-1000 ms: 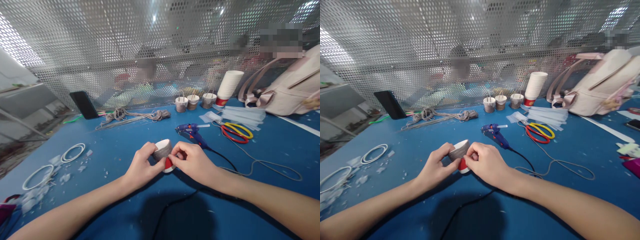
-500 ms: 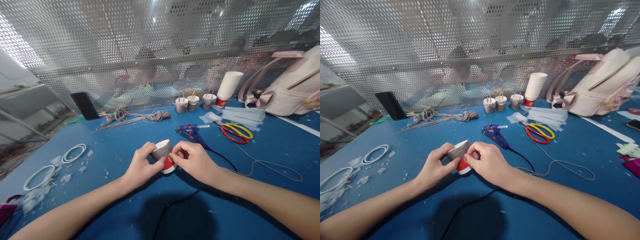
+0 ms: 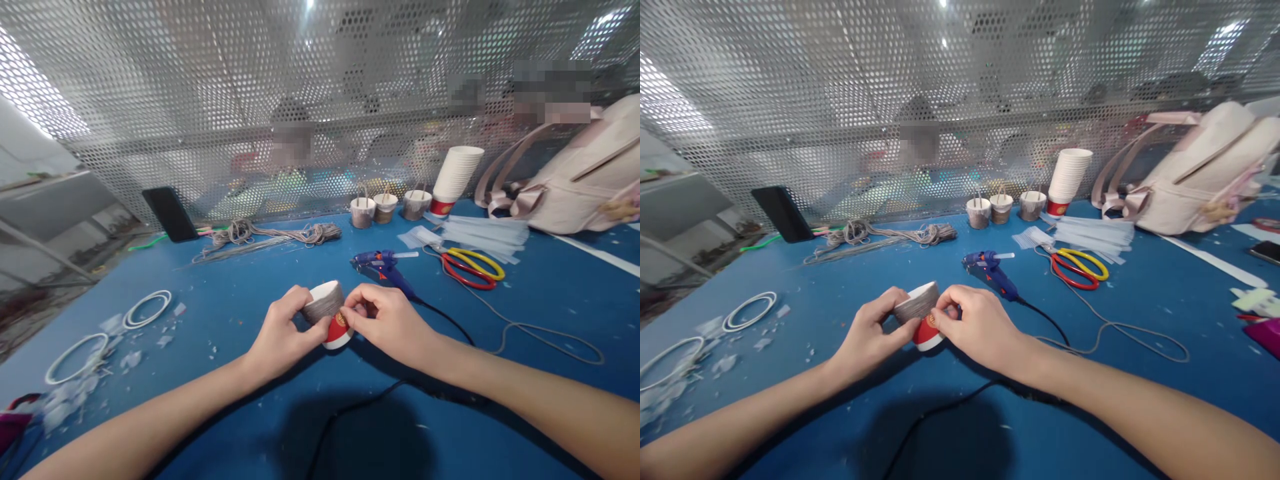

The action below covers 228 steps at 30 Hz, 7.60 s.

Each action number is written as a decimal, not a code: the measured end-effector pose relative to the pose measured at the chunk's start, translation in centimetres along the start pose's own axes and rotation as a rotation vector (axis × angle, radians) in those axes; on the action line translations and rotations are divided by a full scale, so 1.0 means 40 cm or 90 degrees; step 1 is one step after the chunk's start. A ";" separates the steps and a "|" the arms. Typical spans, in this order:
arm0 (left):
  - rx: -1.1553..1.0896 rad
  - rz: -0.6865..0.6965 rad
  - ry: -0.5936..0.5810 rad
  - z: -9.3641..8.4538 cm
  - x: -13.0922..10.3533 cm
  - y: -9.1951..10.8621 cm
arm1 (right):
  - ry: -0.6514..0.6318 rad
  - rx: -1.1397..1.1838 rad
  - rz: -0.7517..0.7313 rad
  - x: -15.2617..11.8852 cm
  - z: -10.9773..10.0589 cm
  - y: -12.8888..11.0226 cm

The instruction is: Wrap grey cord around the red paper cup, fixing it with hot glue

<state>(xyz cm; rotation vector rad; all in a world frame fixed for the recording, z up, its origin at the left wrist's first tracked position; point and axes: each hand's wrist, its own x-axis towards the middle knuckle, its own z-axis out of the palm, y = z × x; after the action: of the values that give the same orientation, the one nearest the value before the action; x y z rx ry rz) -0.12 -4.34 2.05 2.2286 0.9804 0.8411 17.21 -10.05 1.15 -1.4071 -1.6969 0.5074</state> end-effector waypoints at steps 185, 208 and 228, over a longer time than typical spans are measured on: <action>0.150 0.212 0.025 0.028 -0.025 -0.004 | 0.040 -0.010 -0.101 -0.052 0.016 0.009; 0.137 0.230 0.019 0.023 -0.032 0.002 | -0.004 0.073 0.073 -0.050 0.017 -0.016; 0.168 0.287 0.096 0.013 -0.020 -0.006 | -0.002 0.195 0.122 -0.033 0.014 -0.035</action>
<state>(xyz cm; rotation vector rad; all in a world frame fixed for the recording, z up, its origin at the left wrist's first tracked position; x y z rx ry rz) -0.27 -4.95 1.29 2.7027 0.6919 1.1423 15.94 -11.57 1.42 -1.3476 -1.4213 0.8398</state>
